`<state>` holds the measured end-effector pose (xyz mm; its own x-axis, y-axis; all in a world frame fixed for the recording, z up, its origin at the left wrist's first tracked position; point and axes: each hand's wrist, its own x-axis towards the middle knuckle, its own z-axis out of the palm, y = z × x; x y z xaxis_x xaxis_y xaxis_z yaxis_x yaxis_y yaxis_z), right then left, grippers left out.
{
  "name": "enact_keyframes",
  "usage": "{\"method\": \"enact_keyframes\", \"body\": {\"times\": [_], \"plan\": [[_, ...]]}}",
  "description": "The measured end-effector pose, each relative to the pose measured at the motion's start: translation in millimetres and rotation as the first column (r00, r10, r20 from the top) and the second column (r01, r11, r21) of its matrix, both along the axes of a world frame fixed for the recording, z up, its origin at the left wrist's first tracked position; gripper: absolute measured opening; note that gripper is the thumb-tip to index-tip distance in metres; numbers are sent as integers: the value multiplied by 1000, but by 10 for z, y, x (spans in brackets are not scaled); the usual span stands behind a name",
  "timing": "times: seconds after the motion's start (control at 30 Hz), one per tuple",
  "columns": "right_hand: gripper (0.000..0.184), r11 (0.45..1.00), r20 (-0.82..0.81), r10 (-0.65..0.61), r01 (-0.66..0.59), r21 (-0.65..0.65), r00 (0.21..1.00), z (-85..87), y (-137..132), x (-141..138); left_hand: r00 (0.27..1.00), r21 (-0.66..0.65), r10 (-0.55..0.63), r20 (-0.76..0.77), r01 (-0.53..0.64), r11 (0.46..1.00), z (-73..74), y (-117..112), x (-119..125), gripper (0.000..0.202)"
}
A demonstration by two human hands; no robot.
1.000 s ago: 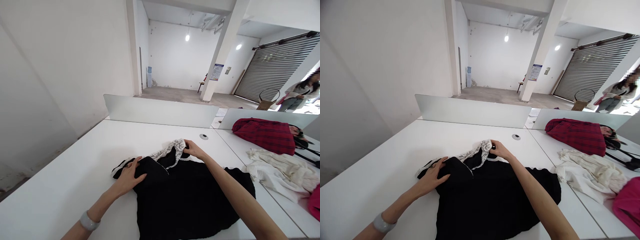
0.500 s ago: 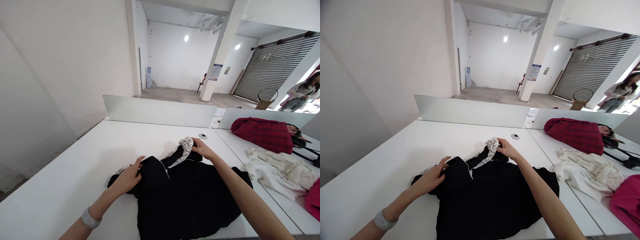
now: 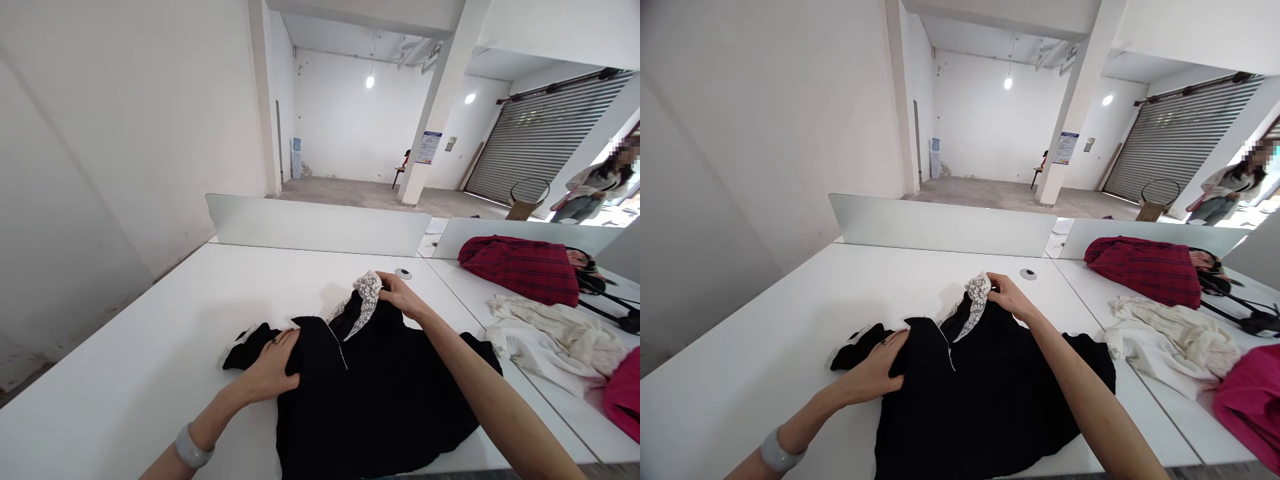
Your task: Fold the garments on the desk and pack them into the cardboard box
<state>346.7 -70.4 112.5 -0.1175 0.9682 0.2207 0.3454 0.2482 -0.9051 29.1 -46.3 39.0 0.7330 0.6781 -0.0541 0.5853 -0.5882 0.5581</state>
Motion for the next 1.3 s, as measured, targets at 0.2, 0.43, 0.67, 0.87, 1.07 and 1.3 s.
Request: {"method": "enact_keyframes", "body": {"times": [0.2,0.43,0.67,0.87,1.07,1.3], "plan": [[26,1000,29,-3,3,17,1000,49,-2,-42,999,23,45,19,-45,999,-39,-74,191,39],[24,991,-21,-125,126,44,992,72,-26,12,967,47,-13,255,1,999,60,-251,125,42],[22,986,13,-150,149,76,989,83,-14,0,972,62,26,233,-41,997,-98,-272,212,29],[21,982,-37,-158,161,103,987,317,-96,232,895,72,257,365,-303,950,292,106,56,31],[31,906,37,-186,157,392,982,1468,-398,247,805,419,188,562,-473,775,1767,327,67,38],[24,651,99,-309,134,747,946,3107,-1344,108,796,759,-112,595,-511,403,3272,-209,207,52]]}}
